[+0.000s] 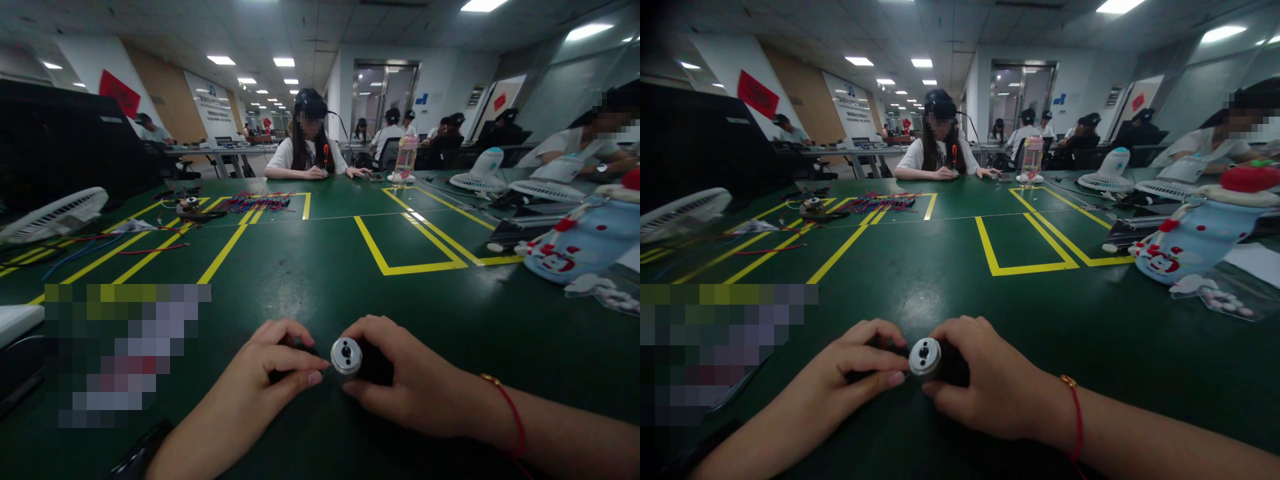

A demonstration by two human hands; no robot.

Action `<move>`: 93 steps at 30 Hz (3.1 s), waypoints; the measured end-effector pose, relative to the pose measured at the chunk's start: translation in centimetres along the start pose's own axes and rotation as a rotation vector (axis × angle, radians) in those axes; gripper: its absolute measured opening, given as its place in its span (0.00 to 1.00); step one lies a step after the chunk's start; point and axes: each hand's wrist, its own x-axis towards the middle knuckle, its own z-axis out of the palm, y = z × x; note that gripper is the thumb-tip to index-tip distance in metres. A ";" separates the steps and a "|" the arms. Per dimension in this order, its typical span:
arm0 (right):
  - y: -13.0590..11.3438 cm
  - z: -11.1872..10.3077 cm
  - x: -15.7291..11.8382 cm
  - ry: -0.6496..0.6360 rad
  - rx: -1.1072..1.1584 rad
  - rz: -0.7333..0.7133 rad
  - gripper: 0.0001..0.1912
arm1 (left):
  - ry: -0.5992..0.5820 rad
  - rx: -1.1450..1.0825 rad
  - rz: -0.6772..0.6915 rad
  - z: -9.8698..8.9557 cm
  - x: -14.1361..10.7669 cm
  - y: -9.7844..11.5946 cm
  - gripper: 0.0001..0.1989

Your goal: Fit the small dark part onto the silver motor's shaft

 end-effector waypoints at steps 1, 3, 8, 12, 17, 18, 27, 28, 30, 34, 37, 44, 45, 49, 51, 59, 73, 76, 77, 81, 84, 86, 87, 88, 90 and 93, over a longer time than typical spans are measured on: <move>0.0 0.0 0.0 -0.001 0.002 0.006 0.17 | -0.005 0.023 0.007 0.1 0.0 -0.1 0.10; 0.1 0.0 -0.1 -0.004 0.004 0.012 0.17 | -0.010 0.062 0.016 0.1 0.0 -0.2 0.10; 0.1 0.1 -0.2 -0.008 -0.007 0.015 0.17 | -0.012 0.105 0.028 0.0 0.0 -0.5 0.11; 0.1 0.1 -0.2 0.000 -0.006 0.016 0.17 | -0.031 0.090 0.029 -0.3 0.1 -0.4 0.12; 0.0 0.1 -0.2 0.007 0.003 0.011 0.17 | 0.022 -0.008 -0.011 -0.6 -0.1 -0.1 0.15; 0.0 0.0 -0.2 0.009 0.008 0.011 0.17 | 0.040 -0.019 -0.026 -0.7 -0.2 -0.1 0.14; -0.1 0.1 -0.4 0.040 0.013 -0.002 0.16 | 0.032 -0.011 -0.032 -0.8 -0.4 0.5 0.14; -0.1 0.1 -0.4 0.041 0.014 -0.002 0.16 | 0.026 -0.013 -0.030 -0.8 -0.4 0.7 0.15; -0.1 0.1 -0.4 0.040 0.016 0.001 0.16 | 0.019 -0.008 -0.025 -0.7 -0.5 1.1 0.14; -0.2 0.1 -0.3 0.028 0.010 0.016 0.15 | 0.015 0.040 -0.013 -0.4 -0.5 1.4 0.12; -0.2 0.1 -0.3 0.030 0.015 0.010 0.15 | 0.009 0.059 -0.008 -0.2 -0.1 1.2 0.09; -0.3 0.1 -0.4 0.033 0.010 0.003 0.16 | 0.080 -0.100 -0.032 -0.7 0.5 1.8 0.06; -0.3 0.1 -0.4 0.035 0.011 -0.005 0.16 | 0.113 -0.127 -0.043 -0.8 0.5 2.0 0.06; -0.2 0.0 -0.2 0.036 0.005 -0.045 0.16 | 0.212 -0.189 -0.051 -0.6 0.6 3.1 0.08; -0.2 0.0 -0.1 0.037 -0.002 -0.065 0.16 | 0.222 -0.198 -0.035 -0.4 0.5 3.5 0.09; -0.2 0.1 0.0 0.031 -0.051 -0.080 0.14 | 0.205 -0.058 0.047 0.0 0.8 4.2 0.12; -0.3 0.0 -0.2 0.046 -0.016 -0.076 0.16 | 0.199 -0.236 -0.093 -0.6 0.3 2.6 0.11; -0.3 -0.1 -0.2 0.035 -0.013 -0.062 0.16 | 0.211 -0.335 -0.209 -0.6 0.3 1.5 0.11; -0.4 -0.1 -0.2 0.030 -0.012 -0.057 0.16 | 0.211 -0.369 -0.236 -0.5 0.3 1.1 0.11; -0.4 -0.1 -0.3 0.026 -0.010 -0.030 0.16 | 0.201 -0.520 -0.276 -0.4 0.5 0.3 0.11; -0.4 -0.1 -0.3 0.026 -0.005 -0.001 0.16 | 0.250 -0.680 -0.305 -0.5 0.6 0.0 0.10; -0.5 -0.1 -0.3 0.021 -0.008 0.009 0.16 | 0.287 -0.780 -0.317 -0.5 0.8 -0.2 0.09; -0.5 -0.1 -0.3 0.019 -0.011 0.011 0.15 | 0.298 -0.818 -0.314 -0.4 0.8 -0.4 0.09; -0.5 -0.1 -0.3 0.017 -0.013 0.011 0.15 | 0.302 -0.845 -0.304 -0.4 0.9 -0.5 0.09; -0.5 0.0 -0.3 0.017 -0.011 0.003 0.15 | 0.306 -0.854 -0.266 -0.2 1.0 -0.5 0.09; -0.4 0.0 -0.3 0.015 -0.006 -0.011 0.15 | 0.287 -0.725 -0.227 0.0 0.7 0.0 0.12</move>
